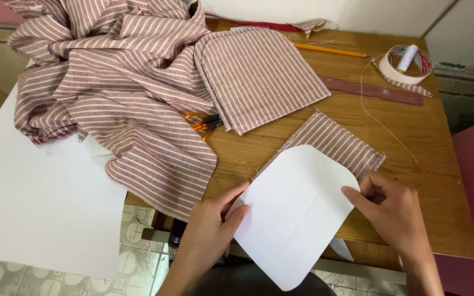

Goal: Cutting a paper template with scissors and tracing the pattern onto striped fabric with a pencil

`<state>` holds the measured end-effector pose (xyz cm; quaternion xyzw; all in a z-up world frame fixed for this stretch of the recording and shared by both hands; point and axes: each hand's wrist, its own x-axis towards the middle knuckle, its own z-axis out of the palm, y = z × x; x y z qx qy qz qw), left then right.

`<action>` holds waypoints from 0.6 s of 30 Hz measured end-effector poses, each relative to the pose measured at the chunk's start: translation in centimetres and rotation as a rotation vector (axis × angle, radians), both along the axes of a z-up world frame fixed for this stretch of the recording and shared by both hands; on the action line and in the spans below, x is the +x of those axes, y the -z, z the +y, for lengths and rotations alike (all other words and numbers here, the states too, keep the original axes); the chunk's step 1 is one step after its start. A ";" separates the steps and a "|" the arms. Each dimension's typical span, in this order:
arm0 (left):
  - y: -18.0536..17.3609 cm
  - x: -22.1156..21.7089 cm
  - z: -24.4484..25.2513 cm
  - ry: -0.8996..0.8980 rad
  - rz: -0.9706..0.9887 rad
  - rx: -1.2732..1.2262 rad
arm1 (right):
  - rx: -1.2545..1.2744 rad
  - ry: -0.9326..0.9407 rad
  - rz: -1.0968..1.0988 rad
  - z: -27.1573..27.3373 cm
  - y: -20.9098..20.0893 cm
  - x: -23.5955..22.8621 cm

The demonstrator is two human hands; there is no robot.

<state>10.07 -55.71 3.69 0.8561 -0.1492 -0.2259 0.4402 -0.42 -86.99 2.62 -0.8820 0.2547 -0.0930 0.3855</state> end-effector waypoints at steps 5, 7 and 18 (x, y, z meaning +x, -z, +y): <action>1.2 0.3 -0.3 0.091 -0.191 0.013 | -0.055 0.056 -0.009 0.2 0.4 0.3; 1.1 0.5 -0.6 0.096 -0.209 0.020 | -0.075 0.055 -0.011 -0.1 0.7 0.6; -0.2 4.8 -2.6 0.117 -0.254 0.178 | 0.058 0.204 -0.026 0.9 0.0 2.3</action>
